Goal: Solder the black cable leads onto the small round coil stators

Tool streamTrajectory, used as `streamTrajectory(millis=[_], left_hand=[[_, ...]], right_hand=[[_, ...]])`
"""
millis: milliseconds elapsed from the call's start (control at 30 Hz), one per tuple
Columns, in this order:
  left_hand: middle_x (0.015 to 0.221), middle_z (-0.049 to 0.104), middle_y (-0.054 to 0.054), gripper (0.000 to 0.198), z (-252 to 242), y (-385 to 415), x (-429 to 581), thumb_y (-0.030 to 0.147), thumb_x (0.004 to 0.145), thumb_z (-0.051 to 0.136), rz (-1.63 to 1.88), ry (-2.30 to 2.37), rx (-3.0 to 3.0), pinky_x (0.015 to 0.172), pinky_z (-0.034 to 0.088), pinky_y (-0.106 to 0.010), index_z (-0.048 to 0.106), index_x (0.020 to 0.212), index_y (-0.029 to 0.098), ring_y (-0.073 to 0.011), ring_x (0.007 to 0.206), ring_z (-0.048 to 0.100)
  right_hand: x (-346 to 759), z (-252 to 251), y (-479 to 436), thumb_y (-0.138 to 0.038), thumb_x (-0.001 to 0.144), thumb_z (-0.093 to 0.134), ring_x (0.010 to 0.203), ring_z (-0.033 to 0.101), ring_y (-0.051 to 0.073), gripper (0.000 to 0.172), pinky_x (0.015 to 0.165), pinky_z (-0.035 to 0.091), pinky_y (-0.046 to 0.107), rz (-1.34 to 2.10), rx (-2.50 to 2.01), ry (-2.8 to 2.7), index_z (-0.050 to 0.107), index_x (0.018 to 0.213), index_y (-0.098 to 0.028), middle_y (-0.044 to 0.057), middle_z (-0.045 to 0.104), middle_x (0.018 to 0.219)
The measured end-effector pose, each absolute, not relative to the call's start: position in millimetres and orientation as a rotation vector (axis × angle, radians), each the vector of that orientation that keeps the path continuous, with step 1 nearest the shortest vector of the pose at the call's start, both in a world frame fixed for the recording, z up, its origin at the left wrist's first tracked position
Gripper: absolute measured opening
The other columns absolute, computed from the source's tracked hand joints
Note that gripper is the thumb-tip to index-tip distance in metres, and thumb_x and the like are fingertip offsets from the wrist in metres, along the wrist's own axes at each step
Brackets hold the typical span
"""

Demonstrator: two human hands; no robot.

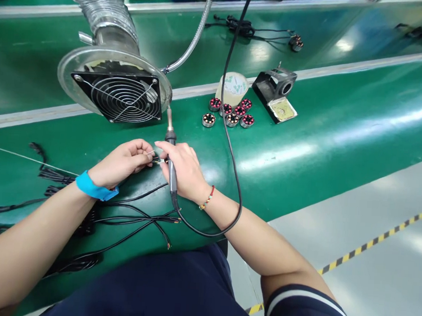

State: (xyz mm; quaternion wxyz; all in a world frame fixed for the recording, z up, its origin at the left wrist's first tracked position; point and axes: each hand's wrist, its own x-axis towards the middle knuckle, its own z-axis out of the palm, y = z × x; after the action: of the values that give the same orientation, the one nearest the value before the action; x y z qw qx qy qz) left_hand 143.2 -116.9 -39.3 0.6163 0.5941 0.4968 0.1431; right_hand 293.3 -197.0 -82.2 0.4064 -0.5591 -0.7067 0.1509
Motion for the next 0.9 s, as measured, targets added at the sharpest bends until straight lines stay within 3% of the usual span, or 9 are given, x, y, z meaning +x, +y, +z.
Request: streamTrajectory(millis=[267,600,900], left_hand=[[0.057,0.055,0.005,0.009,-40,-120,140,0.011,0.072,0.052,0.342,1.08,1.412,0.045,0.028,-0.02,0.047,0.068,0.018,-0.0053,0.044,0.038],[0.061,0.054,0.004,0.013,-38,-121,133,0.029,0.072,0.06,0.299,0.984,1.644,0.049,0.041,-0.022,0.056,0.074,0.017,-0.0084,0.05,0.049],[0.06,0.053,0.005,0.011,-40,-123,131,0.027,0.076,0.055,0.296,1.008,1.902,0.055,0.036,-0.024,0.059,0.075,0.017,-0.0097,0.054,0.045]], right_hand=[[291,-85,-195,-0.014,0.085,0.049,0.087,0.056,0.021,0.038,0.08,0.042,0.036,0.329,-1.382,-1.833,0.051,0.122,-0.024,0.001,0.069,0.088],[290,-86,-195,-0.015,0.083,0.05,0.09,0.058,0.019,0.04,0.091,0.043,0.038,0.454,-1.383,-1.68,0.048,0.122,-0.024,0.0,0.066,0.087],[291,-84,-195,-0.015,0.083,0.051,0.089,0.058,0.018,0.04,0.088,0.044,0.037,0.483,-1.351,-1.667,0.048,0.122,-0.022,0.0,0.066,0.087]])
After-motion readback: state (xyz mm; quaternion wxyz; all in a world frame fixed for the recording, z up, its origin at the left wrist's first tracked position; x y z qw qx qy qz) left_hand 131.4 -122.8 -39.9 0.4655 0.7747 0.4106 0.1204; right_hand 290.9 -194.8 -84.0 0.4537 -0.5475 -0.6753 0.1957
